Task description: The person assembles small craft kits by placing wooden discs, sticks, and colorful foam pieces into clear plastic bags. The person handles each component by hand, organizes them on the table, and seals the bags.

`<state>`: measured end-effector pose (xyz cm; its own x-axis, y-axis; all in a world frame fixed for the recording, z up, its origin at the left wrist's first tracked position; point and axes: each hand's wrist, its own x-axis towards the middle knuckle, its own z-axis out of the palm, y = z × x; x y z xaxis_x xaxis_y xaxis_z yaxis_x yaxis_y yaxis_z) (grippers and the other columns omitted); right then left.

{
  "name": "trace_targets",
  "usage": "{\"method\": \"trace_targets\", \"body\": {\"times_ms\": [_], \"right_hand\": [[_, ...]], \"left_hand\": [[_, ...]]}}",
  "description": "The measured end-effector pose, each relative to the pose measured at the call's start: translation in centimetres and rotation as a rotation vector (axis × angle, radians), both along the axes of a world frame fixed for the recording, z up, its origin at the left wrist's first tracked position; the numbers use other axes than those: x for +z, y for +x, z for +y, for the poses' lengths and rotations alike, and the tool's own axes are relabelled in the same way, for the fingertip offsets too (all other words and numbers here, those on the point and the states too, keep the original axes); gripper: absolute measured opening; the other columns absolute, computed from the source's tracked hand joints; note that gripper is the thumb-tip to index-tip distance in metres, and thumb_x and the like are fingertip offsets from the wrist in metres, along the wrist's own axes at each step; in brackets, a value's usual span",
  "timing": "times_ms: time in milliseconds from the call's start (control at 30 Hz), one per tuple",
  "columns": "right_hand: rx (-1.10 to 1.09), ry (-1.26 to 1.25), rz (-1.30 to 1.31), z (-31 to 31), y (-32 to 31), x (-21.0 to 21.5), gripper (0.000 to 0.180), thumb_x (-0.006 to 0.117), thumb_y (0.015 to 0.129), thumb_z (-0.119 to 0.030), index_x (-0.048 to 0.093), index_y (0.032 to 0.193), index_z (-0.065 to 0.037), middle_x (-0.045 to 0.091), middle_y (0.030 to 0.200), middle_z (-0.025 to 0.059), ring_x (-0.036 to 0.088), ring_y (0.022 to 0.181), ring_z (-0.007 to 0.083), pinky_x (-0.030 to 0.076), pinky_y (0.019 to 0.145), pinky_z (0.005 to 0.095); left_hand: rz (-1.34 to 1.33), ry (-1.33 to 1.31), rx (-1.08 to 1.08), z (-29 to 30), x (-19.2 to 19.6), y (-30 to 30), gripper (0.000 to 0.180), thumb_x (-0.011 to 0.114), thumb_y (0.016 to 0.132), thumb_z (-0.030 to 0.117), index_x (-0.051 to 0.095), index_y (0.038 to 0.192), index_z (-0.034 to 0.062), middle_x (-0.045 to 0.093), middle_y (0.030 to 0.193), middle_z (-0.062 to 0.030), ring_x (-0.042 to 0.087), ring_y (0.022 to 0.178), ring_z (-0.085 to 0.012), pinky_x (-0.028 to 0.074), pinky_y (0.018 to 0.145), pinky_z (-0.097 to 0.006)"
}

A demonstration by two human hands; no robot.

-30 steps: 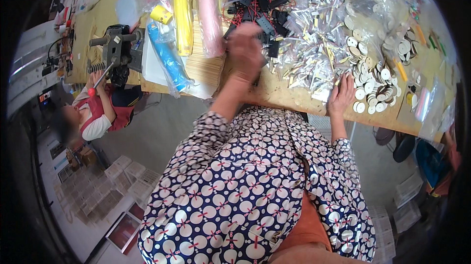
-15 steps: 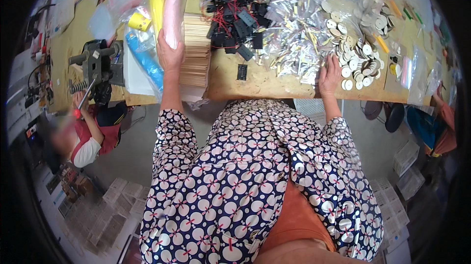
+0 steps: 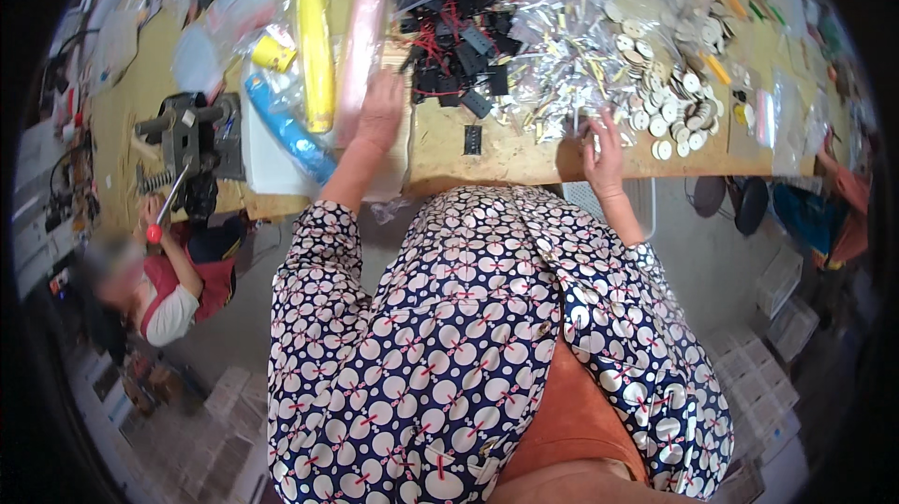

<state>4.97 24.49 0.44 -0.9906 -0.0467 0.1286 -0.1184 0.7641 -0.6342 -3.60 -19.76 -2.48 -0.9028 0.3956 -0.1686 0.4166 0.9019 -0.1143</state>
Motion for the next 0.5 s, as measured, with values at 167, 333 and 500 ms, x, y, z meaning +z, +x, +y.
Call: {"method": "trace_targets", "body": {"times_ms": [167,333,500], "right_hand": [[-0.036,-0.067,-0.056,-0.4,2.5,0.1,0.032,0.057,0.088,0.003,0.064,0.118,-0.005,0.055,0.136,0.0163,0.058,0.117,0.0331,0.05,0.095,0.0368],[-0.153,-0.114,-0.186,-0.9,5.2,-0.4,0.028,0.058,0.087,0.004,0.067,0.112,-0.004,0.06,0.129,0.0156,0.064,0.107,0.032,0.053,0.088,0.0359],[-0.136,-0.122,-0.114,-1.2,5.9,-1.2,0.025,0.058,0.085,0.002,0.068,0.107,-0.005,0.064,0.12,0.0141,0.063,0.108,0.0331,0.052,0.092,0.0382]], "left_hand": [[-0.028,-0.027,-0.046,-1.5,2.6,-3.2,0.08,0.068,0.069,0.002,0.039,0.143,0.002,0.039,0.15,-0.0193,0.037,0.139,-0.034,0.031,0.115,-0.045],[-0.068,0.095,-0.093,-2.4,3.0,-5.2,0.058,0.061,0.068,-0.002,0.051,0.124,0.0005,0.053,0.124,-0.0181,0.051,0.117,-0.0342,0.04,0.102,-0.044],[-0.085,0.011,-0.183,-3.1,1.9,-5.5,0.037,0.063,0.069,0.004,0.055,0.106,0.0047,0.057,0.1,-0.0138,0.057,0.1,-0.0326,0.046,0.084,-0.045]]}}
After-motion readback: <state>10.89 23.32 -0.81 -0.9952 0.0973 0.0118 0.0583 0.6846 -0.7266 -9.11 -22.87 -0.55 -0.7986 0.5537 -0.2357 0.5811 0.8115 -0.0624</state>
